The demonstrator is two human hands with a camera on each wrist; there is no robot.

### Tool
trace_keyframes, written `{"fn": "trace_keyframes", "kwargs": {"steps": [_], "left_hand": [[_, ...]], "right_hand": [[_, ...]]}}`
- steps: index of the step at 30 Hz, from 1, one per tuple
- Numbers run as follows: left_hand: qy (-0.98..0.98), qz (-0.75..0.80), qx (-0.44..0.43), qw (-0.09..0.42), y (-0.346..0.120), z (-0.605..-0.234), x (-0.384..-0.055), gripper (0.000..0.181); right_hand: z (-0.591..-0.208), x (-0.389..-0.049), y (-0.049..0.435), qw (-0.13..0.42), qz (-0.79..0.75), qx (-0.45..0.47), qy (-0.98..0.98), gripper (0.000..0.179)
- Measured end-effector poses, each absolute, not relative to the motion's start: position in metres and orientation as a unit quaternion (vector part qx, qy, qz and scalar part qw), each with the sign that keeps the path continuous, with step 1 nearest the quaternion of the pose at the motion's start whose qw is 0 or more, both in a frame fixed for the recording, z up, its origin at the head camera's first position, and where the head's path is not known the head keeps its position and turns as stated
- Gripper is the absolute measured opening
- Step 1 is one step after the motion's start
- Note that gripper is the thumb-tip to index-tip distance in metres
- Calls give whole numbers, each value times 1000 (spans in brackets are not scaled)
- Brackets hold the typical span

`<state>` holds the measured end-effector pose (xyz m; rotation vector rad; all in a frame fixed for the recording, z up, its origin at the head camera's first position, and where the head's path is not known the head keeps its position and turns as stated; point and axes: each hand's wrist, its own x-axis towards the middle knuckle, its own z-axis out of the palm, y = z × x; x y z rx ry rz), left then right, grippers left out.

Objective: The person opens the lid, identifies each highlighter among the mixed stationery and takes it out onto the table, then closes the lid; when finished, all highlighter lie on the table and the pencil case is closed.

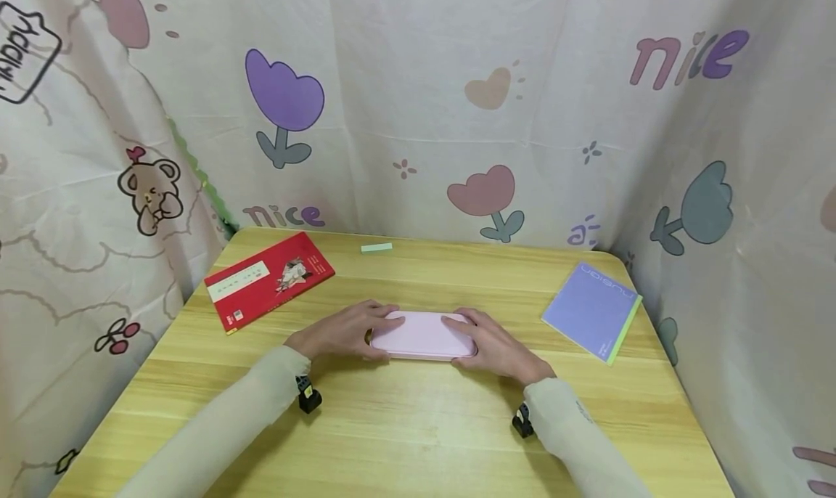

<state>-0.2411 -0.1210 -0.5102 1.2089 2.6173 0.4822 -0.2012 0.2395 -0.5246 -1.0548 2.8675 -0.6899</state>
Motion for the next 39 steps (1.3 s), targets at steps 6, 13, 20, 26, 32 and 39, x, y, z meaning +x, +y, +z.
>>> {"fn": "trace_keyframes", "kwargs": {"steps": [6,13,20,26,32,39], "left_hand": [[889,158,415,111,-120,-512,-244,78],[887,174,410,118,-119,-511,-246,78],[887,164,416,118,-119,-510,-249,77],[888,166,418,101,-121,-513,-248,76],[890,164,418,81,-122,-518,-243,76],[891,142,425,79,-111,-523,-243,84]], "right_hand": [[-528,-199,239,-3,-209,-341,917,82],[-529,-198,240,-11,-208,-336,918,81],[-529,-199,240,-14,-203,-336,919,81],[-528,-199,239,-18,-200,-341,918,81],[-528,-201,239,-26,-197,-347,917,80],[-528,-203,239,-30,-181,-350,919,80]]}}
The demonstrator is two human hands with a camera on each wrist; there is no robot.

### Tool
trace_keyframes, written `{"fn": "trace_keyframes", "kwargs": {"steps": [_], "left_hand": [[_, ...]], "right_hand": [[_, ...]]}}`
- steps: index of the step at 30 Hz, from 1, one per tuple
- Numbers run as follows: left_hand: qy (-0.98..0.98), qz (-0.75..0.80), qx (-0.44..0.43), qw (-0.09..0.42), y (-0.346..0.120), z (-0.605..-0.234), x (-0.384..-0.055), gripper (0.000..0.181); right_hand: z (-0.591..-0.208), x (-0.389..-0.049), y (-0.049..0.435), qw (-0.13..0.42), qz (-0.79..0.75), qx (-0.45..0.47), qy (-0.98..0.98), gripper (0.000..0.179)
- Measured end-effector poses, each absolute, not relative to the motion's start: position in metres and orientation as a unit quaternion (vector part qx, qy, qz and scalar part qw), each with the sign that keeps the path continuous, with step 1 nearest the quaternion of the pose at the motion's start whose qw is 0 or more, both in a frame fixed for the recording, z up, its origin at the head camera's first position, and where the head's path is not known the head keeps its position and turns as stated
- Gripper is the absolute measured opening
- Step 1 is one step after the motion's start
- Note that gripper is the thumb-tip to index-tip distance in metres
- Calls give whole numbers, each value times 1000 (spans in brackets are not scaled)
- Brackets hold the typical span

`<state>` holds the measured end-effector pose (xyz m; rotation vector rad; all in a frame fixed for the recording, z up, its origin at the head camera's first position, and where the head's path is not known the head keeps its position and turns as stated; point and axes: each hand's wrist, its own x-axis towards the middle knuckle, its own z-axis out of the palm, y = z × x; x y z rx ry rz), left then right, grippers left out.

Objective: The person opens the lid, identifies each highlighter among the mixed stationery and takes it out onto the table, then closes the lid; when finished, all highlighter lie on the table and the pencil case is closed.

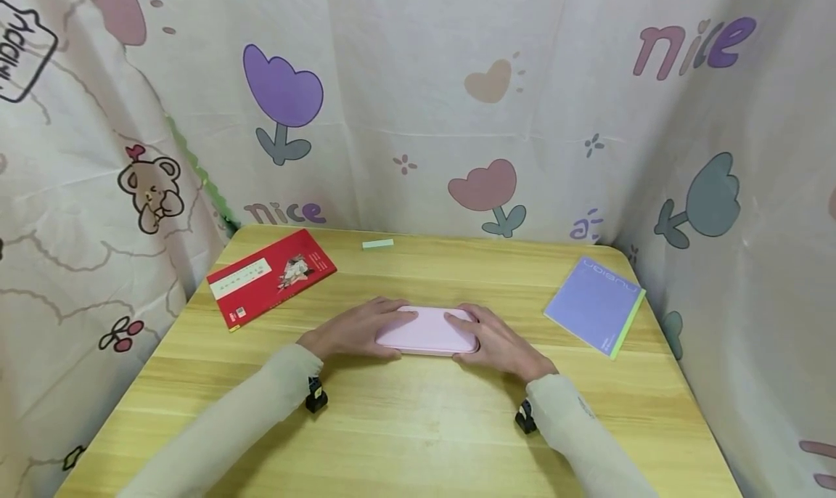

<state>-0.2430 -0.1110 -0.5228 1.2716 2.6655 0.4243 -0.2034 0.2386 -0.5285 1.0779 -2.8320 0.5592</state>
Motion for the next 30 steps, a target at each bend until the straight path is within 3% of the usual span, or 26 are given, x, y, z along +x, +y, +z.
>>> {"fn": "trace_keyframes", "kwargs": {"steps": [11,23,30], "left_hand": [[891,73,447,40,-97,-520,-245,86],[890,124,430,90,-97,-509,-252,79],[887,161,427,73,-99,-514,-254,80]], "right_hand": [[-526,-206,238,37,168,358,-918,82],[-524,-203,238,10,189,337,-922,85],[-525,-202,244,-34,285,291,-913,88]]}}
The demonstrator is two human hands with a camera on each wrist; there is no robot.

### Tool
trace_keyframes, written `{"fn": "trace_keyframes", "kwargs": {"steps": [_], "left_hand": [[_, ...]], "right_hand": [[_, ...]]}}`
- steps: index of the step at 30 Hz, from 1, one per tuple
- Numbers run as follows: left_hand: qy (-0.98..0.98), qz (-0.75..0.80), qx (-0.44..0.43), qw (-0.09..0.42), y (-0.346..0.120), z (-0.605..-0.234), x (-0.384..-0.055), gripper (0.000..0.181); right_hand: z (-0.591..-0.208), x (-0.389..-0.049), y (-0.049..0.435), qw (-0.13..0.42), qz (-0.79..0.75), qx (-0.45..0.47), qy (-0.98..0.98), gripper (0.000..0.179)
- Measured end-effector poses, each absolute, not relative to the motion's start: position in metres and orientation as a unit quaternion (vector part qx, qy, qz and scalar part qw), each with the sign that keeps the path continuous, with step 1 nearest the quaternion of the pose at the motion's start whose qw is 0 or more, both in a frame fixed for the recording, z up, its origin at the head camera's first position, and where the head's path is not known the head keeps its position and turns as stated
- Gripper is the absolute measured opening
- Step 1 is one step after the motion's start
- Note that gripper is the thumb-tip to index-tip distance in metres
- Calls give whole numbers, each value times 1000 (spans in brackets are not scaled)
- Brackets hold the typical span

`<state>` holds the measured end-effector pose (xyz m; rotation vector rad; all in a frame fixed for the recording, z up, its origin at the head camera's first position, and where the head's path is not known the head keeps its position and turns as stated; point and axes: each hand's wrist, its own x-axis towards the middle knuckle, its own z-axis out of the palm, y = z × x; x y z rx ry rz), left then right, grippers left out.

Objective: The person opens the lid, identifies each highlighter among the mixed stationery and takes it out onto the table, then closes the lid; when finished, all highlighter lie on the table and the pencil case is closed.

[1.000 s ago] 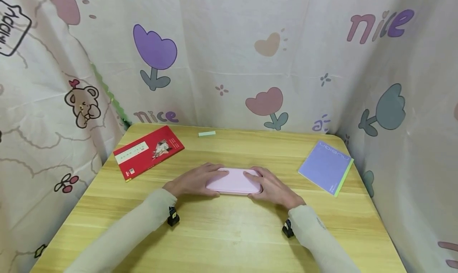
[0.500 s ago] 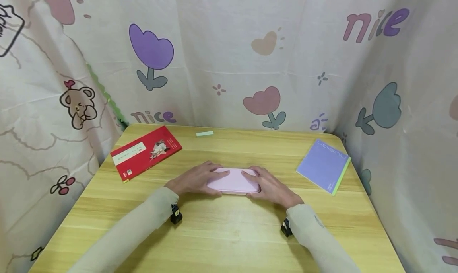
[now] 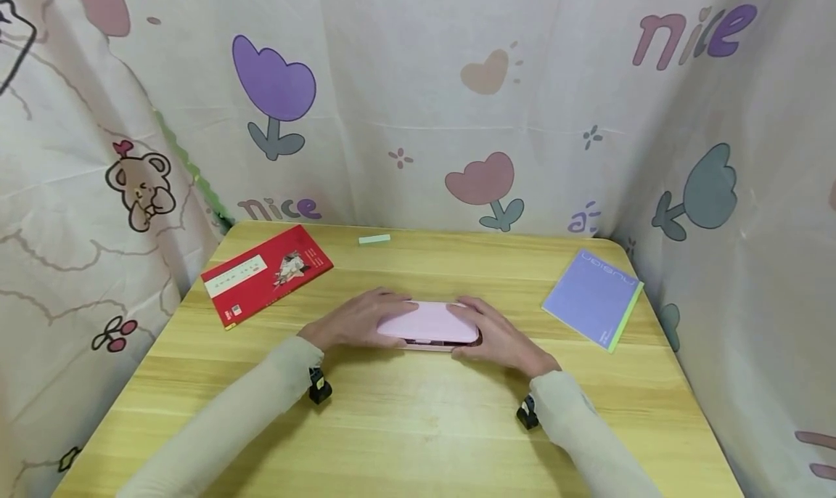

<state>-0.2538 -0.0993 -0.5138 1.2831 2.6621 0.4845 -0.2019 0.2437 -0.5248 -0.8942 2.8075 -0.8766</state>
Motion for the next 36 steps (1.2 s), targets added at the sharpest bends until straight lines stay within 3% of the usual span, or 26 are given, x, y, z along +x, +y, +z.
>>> {"fn": "trace_keyframes", "kwargs": {"steps": [7,15,18,26,30,36], "left_hand": [[884,239,392,86,-101,-505,-261,69],[897,301,300,121,-101,-491,-269,63],[898,321,271,129,-100,-489,-272,65],[901,333,243,134,-107,-487,-273,74],[901,343,241,114,-124,-488,-267,74],[879,379,285,40,-152,-497,-249,31]], "right_hand": [[-520,-199,261,11,-357,-243,902,84],[-519,-190,282,-47,-407,-221,885,37],[-521,-186,281,-51,-383,-245,889,28],[-523,-187,263,-31,-330,-282,900,44],[-522,-190,260,-28,-330,-284,900,50],[-522,-195,257,-9,-338,-267,903,58]]}}
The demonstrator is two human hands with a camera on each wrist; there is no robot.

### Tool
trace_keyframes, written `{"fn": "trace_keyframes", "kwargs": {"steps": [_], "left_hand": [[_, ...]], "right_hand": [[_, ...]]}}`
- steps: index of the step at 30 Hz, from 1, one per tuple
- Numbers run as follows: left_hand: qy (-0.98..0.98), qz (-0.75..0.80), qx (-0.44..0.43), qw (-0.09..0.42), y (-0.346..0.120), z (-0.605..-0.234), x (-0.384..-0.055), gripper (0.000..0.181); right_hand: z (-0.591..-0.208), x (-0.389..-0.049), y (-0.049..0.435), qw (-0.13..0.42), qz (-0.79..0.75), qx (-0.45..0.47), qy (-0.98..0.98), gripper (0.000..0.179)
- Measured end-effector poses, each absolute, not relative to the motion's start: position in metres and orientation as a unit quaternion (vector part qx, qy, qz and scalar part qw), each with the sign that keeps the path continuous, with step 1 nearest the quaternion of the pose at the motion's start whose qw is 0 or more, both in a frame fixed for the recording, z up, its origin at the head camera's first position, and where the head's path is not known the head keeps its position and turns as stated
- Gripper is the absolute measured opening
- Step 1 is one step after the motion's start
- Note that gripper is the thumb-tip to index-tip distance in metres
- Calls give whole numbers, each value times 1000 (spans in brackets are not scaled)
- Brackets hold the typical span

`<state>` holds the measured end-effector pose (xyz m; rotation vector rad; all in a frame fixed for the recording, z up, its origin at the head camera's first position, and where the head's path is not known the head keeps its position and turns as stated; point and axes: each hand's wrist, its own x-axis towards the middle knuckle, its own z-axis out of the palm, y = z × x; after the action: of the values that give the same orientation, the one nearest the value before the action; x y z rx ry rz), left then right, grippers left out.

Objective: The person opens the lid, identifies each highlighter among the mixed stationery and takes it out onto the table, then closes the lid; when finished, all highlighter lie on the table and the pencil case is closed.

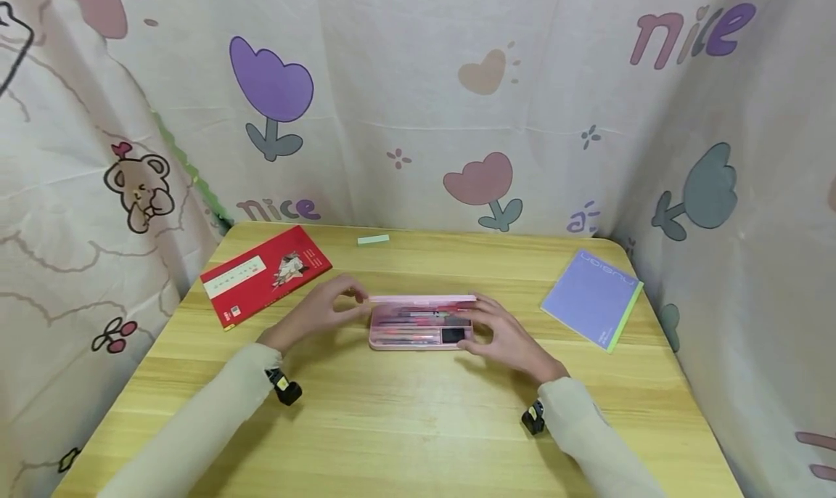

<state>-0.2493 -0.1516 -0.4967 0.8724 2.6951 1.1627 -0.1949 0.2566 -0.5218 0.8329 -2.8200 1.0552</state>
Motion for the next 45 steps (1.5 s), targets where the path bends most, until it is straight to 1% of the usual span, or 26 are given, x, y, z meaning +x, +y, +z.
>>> {"fn": "trace_keyframes", "kwargs": {"steps": [2,5,7,9,12,17,25,31,34,39,42,45], "left_hand": [[874,377,307,20,-156,-501,-243,21],[869,366,333,-4,-158,-507,-237,16],[865,359,351,-12,-157,-509,-235,18],[861,349,370,-13,-154,-510,-234,25],[864,335,375,-5,-150,-511,-236,36],[885,319,339,23,-144,-513,-246,45],[894,289,328,100,-140,-516,-254,70],[900,265,326,119,-139,-522,-258,86],[899,263,329,122,-140,-523,-259,86],[902,252,330,120,-140,-523,-261,79],[908,237,329,107,-140,-522,-260,74],[913,227,331,75,-140,-520,-258,66]], "right_hand": [[-522,-196,256,3,341,254,-905,58],[-520,-200,254,3,346,248,-905,58],[-519,-203,253,8,352,251,-902,59],[-519,-205,253,13,361,256,-897,60],[-519,-209,252,15,372,263,-890,61],[-523,-213,251,-1,371,263,-891,64],[-526,-214,248,-48,352,252,-900,80],[-527,-212,247,-72,324,255,-908,92],[-526,-213,246,-74,312,257,-912,97],[-525,-215,245,-75,287,258,-919,104],[-524,-216,244,-78,272,259,-924,106],[-522,-218,242,-82,266,258,-925,107]]}}
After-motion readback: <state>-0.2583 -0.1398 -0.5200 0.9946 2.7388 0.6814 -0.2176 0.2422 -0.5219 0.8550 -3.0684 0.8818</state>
